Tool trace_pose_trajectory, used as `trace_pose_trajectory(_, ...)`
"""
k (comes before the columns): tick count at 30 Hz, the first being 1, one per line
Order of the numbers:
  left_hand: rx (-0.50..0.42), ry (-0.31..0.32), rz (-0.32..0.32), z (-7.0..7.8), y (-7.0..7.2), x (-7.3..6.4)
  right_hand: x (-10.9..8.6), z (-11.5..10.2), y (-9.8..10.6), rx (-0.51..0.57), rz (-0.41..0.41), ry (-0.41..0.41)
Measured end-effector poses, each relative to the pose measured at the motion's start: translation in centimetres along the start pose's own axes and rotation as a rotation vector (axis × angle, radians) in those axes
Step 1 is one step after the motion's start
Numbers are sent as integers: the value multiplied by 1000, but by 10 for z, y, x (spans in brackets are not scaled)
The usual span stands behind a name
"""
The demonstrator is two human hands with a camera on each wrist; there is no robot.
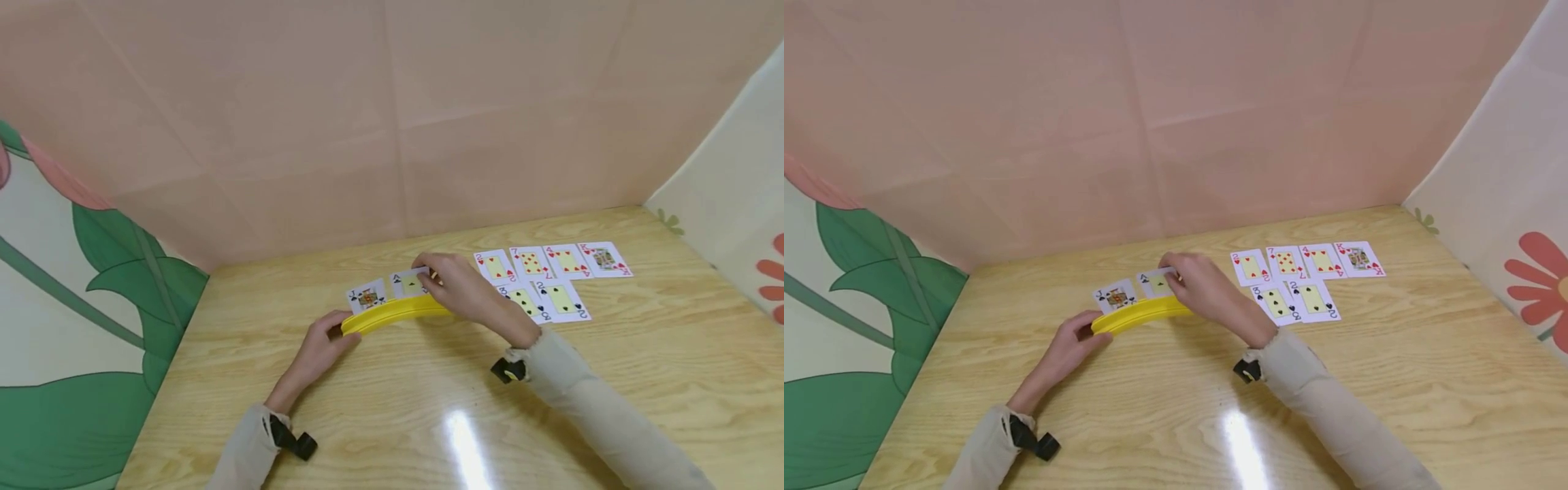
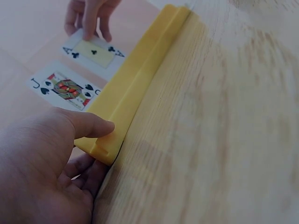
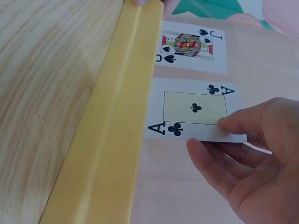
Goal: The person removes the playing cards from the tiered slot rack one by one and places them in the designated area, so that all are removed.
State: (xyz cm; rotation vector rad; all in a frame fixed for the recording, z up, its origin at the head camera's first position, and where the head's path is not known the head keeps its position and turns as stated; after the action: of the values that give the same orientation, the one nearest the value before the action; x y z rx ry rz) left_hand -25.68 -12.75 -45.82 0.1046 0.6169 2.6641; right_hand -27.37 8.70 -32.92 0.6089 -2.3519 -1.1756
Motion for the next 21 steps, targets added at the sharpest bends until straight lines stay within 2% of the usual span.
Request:
trace_pose_trajectory(5, 6, -11, 2, 0, 1, -1, 0, 0, 3, 3, 11, -2)
trace_pose_trajectory(6, 3, -10, 2, 5, 1, -3, 0, 1, 4, 7, 12, -4)
trace_pose_trajectory(9, -5, -15, 6, 5, 1, -3, 0, 1, 6, 13, 11, -15)
trace_pose_trajectory(12, -11, -11, 3, 5, 1, -2, -1, 0, 9, 20, 10, -26)
trace_pose_trajectory(13, -8, -15, 5, 0, 0, -1, -2, 0, 10, 20, 10, -29)
trace_pose_trajectory(21, -8, -26, -1, 1, 0, 0, -5, -3, 19, 0, 33, -15)
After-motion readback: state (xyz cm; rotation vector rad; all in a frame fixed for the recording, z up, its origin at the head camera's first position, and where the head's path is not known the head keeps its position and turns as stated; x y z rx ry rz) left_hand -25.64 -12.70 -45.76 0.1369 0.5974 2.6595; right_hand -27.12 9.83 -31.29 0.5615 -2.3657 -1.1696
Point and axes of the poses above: each hand's wrist, its own x-axis towards the middle knuckle, its own y-axis out of the back of the hand, z = x × y, the point moved 10 cm from there along x, towards the middle knuckle, and after that the axes turned 9 degrees about -z, right-handed, at the moved point
